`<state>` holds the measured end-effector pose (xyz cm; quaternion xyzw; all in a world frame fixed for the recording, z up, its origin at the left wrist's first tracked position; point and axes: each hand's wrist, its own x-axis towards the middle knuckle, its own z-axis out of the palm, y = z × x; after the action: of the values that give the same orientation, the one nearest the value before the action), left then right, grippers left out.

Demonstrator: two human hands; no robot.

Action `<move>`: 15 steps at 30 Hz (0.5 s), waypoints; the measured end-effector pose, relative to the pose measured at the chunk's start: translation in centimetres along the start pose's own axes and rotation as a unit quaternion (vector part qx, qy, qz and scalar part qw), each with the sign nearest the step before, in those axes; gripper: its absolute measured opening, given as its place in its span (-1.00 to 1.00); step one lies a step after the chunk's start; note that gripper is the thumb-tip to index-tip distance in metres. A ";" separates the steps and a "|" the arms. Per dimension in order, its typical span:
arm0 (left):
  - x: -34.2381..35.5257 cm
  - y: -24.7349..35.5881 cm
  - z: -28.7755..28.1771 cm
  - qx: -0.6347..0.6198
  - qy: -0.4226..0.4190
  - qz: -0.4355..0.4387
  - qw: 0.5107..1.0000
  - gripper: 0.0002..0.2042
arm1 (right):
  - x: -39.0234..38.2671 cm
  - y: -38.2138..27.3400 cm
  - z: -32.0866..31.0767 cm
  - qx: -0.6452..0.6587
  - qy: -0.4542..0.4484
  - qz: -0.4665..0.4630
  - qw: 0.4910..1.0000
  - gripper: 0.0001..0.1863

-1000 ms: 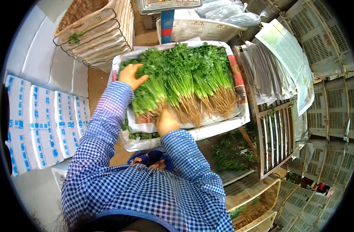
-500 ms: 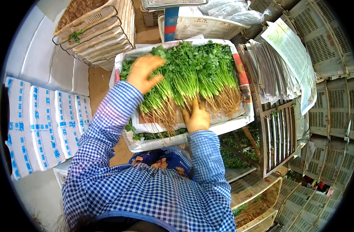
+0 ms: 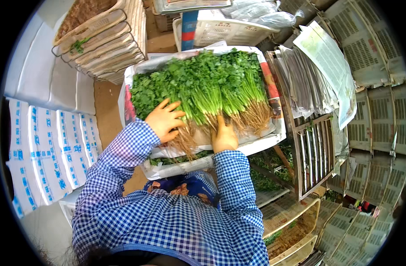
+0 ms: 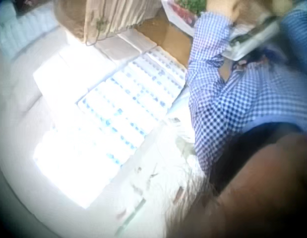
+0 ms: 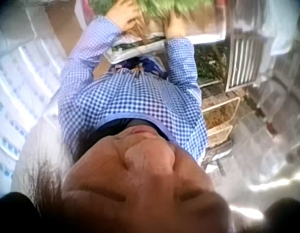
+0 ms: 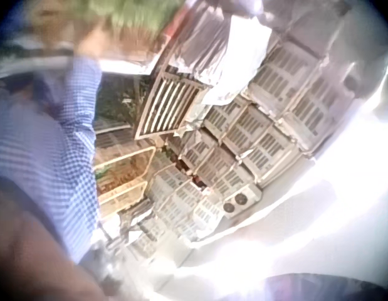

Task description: The person sorts bunches of cilantro from a large basket, arranges them neatly in a white foam box, and covers the box with newspaper.

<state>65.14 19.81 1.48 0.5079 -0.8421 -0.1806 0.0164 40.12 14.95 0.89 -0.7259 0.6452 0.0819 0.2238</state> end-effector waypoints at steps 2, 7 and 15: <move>-0.4 -0.4 0.3 -0.017 -0.005 -0.003 1.000 -0.66 | 0.0 -1.0 0.0 0.010 -0.025 0.003 1.000 -0.34; 2.5 -1.2 -3.3 -0.148 -0.001 -0.013 0.989 -0.62 | -0.7 -2.2 3.0 -0.082 -0.063 -0.105 0.989 -0.36; 13.4 -0.4 -0.5 0.046 0.034 -0.084 0.995 -0.54 | -0.5 -1.5 2.9 -0.101 -0.023 -0.122 0.987 -0.43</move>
<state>59.09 7.90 -0.24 0.5825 -0.8031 -0.1254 0.0066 41.99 16.73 -1.14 -0.8160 0.5350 0.1355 0.1720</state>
